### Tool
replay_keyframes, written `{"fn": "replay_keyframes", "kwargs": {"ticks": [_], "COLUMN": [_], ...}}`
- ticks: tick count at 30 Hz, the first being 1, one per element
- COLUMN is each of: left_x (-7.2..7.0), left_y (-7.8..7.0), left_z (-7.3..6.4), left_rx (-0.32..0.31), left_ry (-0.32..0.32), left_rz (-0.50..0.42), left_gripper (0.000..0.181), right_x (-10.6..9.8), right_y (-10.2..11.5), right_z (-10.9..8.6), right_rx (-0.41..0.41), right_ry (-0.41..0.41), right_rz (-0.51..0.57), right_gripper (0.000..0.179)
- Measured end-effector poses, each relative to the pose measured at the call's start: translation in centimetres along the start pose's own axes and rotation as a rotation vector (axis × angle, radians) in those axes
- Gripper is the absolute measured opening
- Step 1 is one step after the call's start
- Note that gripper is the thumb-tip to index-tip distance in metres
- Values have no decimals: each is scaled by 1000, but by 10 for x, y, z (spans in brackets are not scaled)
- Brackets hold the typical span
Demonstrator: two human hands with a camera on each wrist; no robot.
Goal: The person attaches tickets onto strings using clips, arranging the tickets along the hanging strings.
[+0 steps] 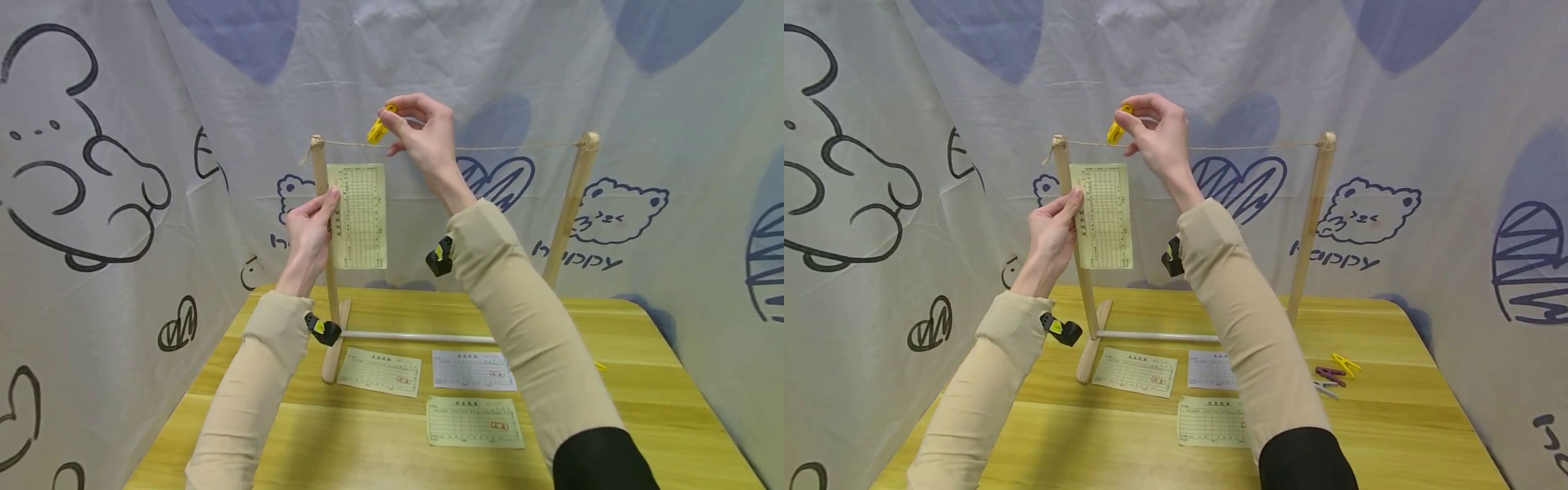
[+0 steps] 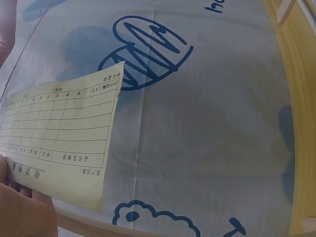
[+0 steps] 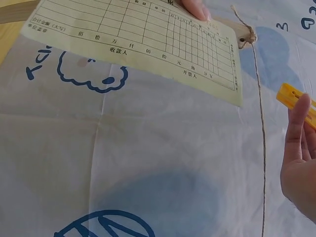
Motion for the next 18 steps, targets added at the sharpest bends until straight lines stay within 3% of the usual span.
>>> {"fn": "replay_keyframes", "kwargs": {"ticks": [18], "left_x": [2], "left_y": [2], "left_z": [4], "left_rx": [-21], "left_ry": [8], "left_rz": [7], "left_gripper": [24], "right_x": [16], "right_y": [1], "right_z": [9], "right_rx": [-33], "right_ry": [-17], "right_rz": [-176], "right_gripper": [18]}}
Point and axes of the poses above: each hand's wrist, its own z-axis towards the middle knuckle, its own x-axis out of the palm, y = z × x, the point moved 10 cm from there along z, towards the middle knuckle, and after that the axes turned 5 degrees about x, right-handed, at the moved point
